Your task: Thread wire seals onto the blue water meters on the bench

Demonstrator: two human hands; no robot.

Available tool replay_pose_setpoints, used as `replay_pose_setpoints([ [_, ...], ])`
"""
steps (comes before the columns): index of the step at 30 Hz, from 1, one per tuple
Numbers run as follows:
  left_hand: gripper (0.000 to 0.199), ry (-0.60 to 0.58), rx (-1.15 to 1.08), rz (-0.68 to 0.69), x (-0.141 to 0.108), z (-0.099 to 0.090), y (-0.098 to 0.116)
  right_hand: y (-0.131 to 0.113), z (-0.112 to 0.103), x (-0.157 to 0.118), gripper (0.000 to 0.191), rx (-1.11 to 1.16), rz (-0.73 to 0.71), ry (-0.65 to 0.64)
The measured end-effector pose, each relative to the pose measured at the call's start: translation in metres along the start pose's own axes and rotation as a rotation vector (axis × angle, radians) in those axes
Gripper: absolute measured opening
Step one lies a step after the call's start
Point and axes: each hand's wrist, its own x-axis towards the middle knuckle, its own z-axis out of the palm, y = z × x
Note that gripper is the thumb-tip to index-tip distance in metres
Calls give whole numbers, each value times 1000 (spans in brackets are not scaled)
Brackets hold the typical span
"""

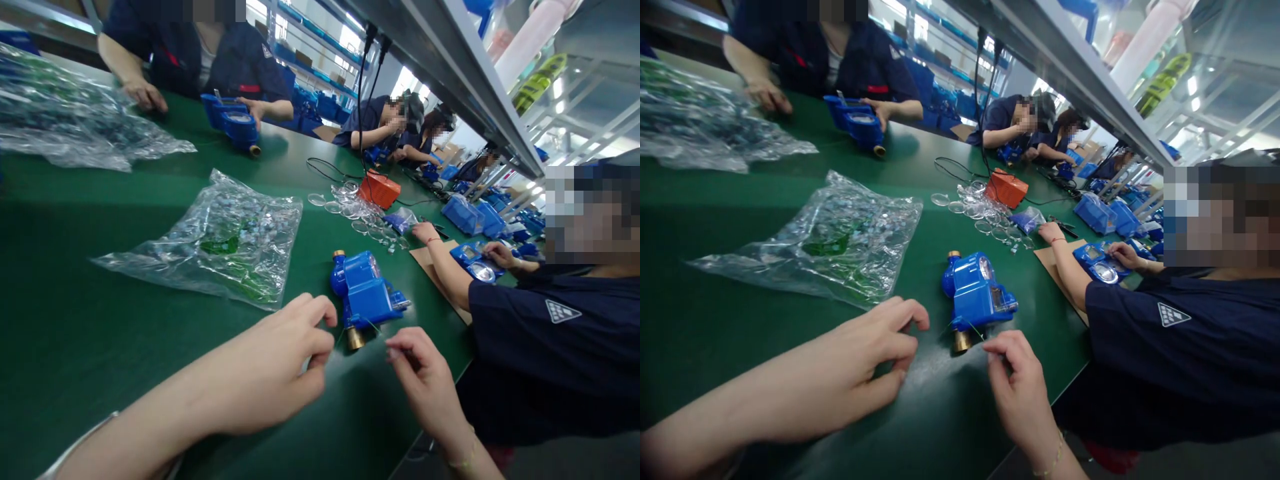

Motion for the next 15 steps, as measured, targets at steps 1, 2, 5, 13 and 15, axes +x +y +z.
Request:
replay_pose_setpoints([
  [1, 17, 1, -90, 11, 3, 3, 2, 0, 2, -2, 12, 87, 47, 18],
  [2, 17, -9, -201, 27, 7, 7, 3, 0, 4, -4, 12, 182, 89, 31],
  [5, 15, -97, -581, 34, 15, 22, 0, -4, 8, -9, 14, 453, 124, 43],
  [13, 30, 37, -955, -108, 20, 46, -5, -9, 16, -11, 17, 410, 110, 167],
  [15, 26, 101, -909, -142, 21, 48, -2, -9, 21, -7, 22, 578, 191, 210],
])
